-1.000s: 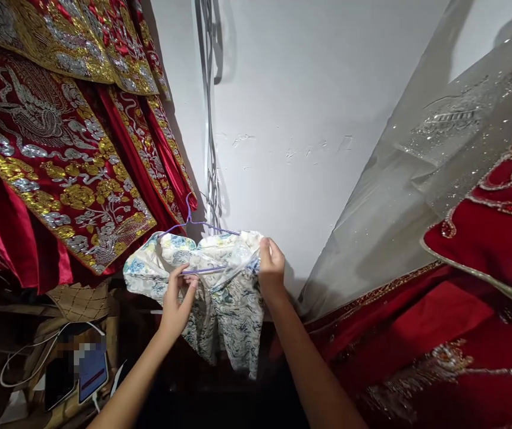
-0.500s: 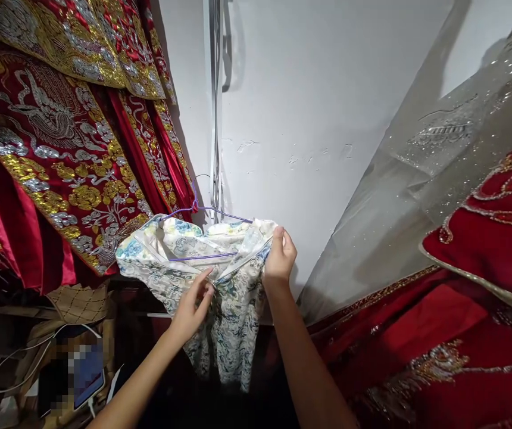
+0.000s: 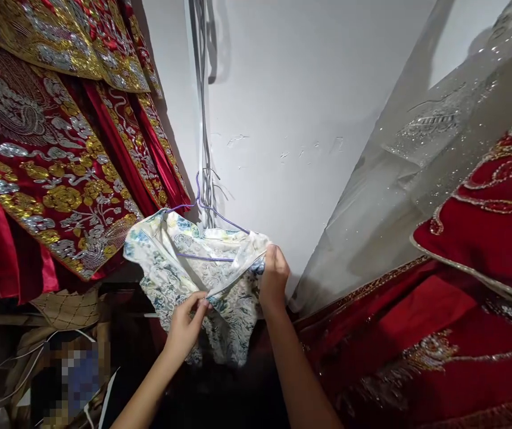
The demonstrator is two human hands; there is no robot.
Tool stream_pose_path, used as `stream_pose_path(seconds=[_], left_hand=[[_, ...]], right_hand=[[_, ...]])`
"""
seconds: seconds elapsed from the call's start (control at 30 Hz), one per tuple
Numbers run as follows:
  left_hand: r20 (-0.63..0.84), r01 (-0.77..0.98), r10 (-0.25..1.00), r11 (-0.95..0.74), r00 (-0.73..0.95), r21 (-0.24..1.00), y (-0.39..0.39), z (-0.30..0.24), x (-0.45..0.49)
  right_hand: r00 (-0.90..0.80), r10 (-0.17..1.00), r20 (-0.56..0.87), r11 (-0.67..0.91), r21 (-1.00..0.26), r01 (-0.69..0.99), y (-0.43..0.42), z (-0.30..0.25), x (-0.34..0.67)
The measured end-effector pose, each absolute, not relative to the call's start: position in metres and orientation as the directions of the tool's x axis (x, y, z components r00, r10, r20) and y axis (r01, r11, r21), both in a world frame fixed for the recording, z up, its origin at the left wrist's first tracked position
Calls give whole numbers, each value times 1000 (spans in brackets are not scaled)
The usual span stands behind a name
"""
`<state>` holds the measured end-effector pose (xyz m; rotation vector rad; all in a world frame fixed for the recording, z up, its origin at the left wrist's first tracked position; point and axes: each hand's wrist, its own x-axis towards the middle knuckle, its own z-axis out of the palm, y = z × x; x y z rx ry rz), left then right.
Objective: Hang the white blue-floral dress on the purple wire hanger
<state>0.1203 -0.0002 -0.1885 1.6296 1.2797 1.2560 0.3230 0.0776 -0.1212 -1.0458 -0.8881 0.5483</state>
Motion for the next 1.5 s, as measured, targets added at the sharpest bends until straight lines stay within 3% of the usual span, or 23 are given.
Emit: stream_pose_path(seconds=[0.07, 0.2, 0.23, 0.27, 0.3, 0.37, 0.43, 0.57, 0.77, 0.97, 1.13, 1.23, 1.33, 1.5], left_hand=[[209, 187, 978, -207, 5, 960, -4, -200, 115], [109, -37, 994, -109, 1, 993, -13, -211, 108], [101, -79, 995, -100, 1, 992, -16, -211, 108], [100, -107, 995, -99, 2, 989, -19, -210, 110], [104, -121, 995, -103, 8, 987, -23, -209, 113], [118, -119, 992, -113, 37, 986, -30, -203, 120], [128, -102, 989, -119, 81, 988, -36, -195, 127], [147, -227, 985, -123, 90, 966, -34, -178, 135], [145, -441, 986, -165, -79, 882, 25, -115, 126], [368, -436, 926, -365, -80, 823, 66, -37, 122], [412, -308, 910, -377, 54, 873, 57, -43, 121], [469, -198, 879, -446, 87, 873, 49, -52, 118], [498, -145, 860, -482, 111, 864, 44, -52, 113], [473, -134, 879, -463, 58, 876, 45, -59, 107]], right_hand=[[578, 693, 431, 418, -893, 165, 68, -134, 322], [714, 453, 534, 312, -845, 434, 31, -187, 303], [697, 507, 507, 277, -862, 425, 19, -204, 293], [610, 649, 454, 258, -886, 385, 8, -220, 281], [414, 825, 384, 257, -909, 329, -2, -233, 269], [80, 959, 272, 249, -943, 221, -13, -248, 248], [-68, 970, 233, 242, -951, 195, -11, -249, 236], [-78, 954, 288, 298, -902, 312, 9, -242, 232], [-97, 943, 317, 318, -783, 534, 6, -270, 242], [-106, 965, 240, 247, -693, 677, 5, -283, 278], [-240, 957, 160, 274, -764, 584, 19, -238, 298], [-207, 925, 318, 378, -809, 450, 33, -171, 298], [-172, 843, 511, 535, -753, 383, 49, -101, 289], [-296, 760, 578, 641, -595, 485, 70, -54, 266]])
